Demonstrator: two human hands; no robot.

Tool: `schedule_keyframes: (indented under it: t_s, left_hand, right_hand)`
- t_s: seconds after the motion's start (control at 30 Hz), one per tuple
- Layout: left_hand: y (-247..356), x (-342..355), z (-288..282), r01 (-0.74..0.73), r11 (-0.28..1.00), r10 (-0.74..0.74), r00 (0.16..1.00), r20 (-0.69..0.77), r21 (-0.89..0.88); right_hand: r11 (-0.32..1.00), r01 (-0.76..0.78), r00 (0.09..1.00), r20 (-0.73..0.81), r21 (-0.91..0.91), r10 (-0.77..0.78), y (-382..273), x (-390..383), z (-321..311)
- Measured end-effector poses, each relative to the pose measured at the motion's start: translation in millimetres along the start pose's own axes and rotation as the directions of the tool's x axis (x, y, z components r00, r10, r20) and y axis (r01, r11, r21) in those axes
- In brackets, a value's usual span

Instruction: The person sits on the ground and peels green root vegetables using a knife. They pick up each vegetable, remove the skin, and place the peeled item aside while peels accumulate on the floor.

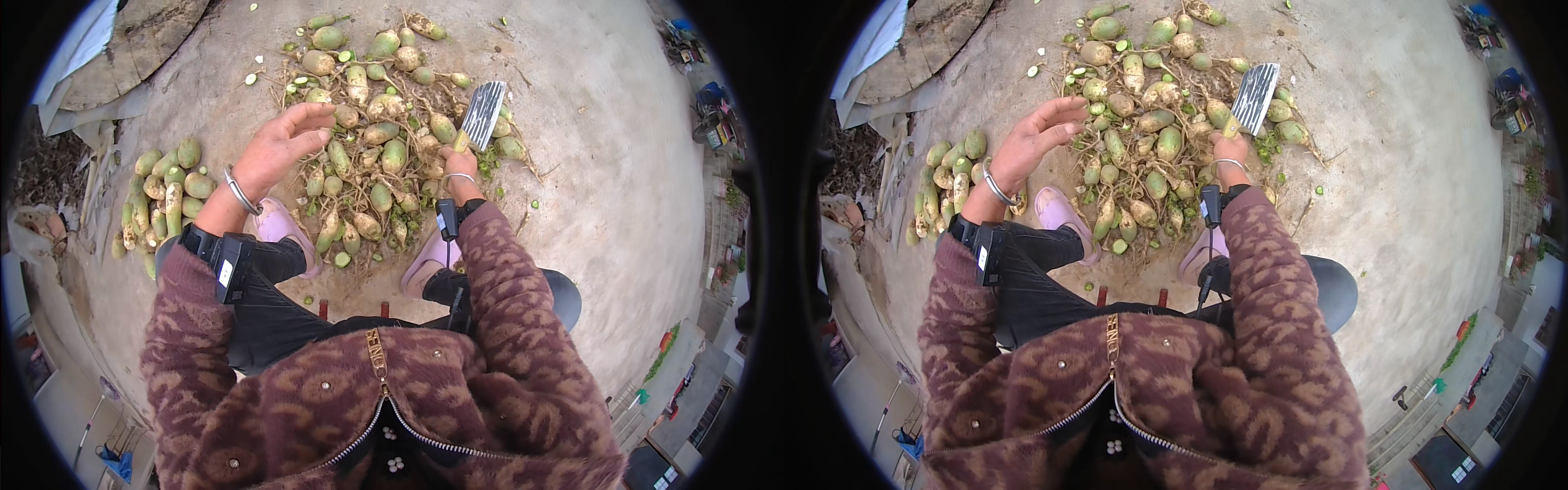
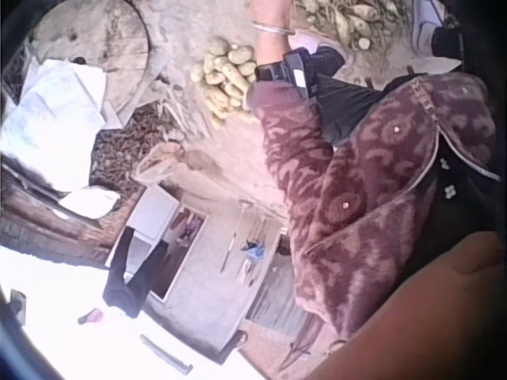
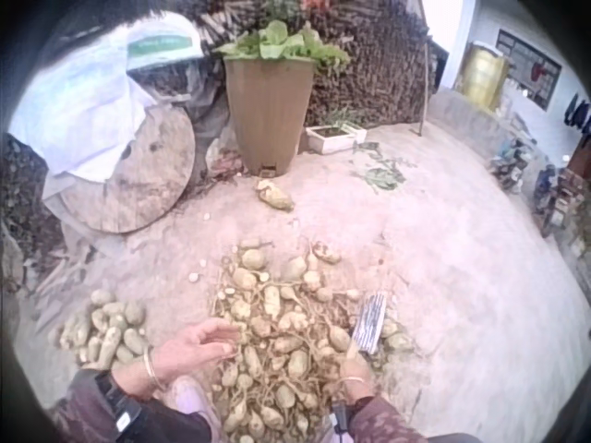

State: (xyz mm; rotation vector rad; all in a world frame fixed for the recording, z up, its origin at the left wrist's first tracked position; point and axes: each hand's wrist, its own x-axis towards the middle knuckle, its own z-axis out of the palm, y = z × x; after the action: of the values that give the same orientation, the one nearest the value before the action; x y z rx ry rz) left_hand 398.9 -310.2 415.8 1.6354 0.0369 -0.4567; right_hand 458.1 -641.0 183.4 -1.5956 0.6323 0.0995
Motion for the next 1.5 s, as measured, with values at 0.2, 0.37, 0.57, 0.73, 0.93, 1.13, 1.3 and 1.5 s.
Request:
schedule_keyframes:
  t_s: [0.2, 0.37, 0.57, 0.73, 0.93, 1.13, 1.3, 1.5]
  left_hand:
    - [-7.9, 12.3, 15.4, -0.23, 0.935, 0.233, 0.972, 0.022, 0.269]
    - [13.2, 13.1, 32.2, -0.428, 0.819, 0.367, 0.903, 0.223, 0.383]
    - [26.6, -4.4, 49.4, -0.1, 0.975, 0.174, 0.898, 0.405, -0.197]
    - [18.4, -7.4, 54.3, 0.008, 0.863, 0.137, 0.958, 0.25, -0.505]
    - [19.6, 3.5, 38.0, -0.191, 0.896, 0.174, 0.982, -0.079, -0.401]
    - [20.5, 14.2, 39.9, -0.359, 0.922, 0.299, 0.899, -0.321, -0.145]
    - [21.4, 18.4, 38.6, -0.342, 0.939, 0.32, 0.852, -0.415, 0.022]
    - [25.9, 16.0, 38.8, -0.358, 0.933, 0.342, 0.835, -0.43, 0.047]
  right_hand:
    - [0.996, 0.034, 0.874, 0.487, -0.077, 0.008, -164.9, -62.6, -33.3]
    - [0.992, -0.053, 0.768, 0.639, 0.119, -0.035, -241.7, -137.7, -33.0]
    - [0.927, -0.146, 0.705, 0.693, 0.346, -0.148, -251.2, -170.2, -5.0]
    - [0.97, 0.136, 0.851, 0.478, 0.2, -0.218, -250.0, -150.8, 1.6]
    - [0.473, 0.738, 0.667, 0.413, -0.482, -0.62, -256.1, -144.8, -27.8]
    - [0.276, 0.909, 0.41, 0.549, -0.313, -0.729, -234.3, -191.7, -6.4]
    - [0.254, 0.904, 0.417, 0.582, -0.343, -0.698, -228.1, -202.7, 10.1]
    - [0.295, 0.905, 0.422, 0.558, -0.307, -0.715, -227.6, -200.6, 10.7]
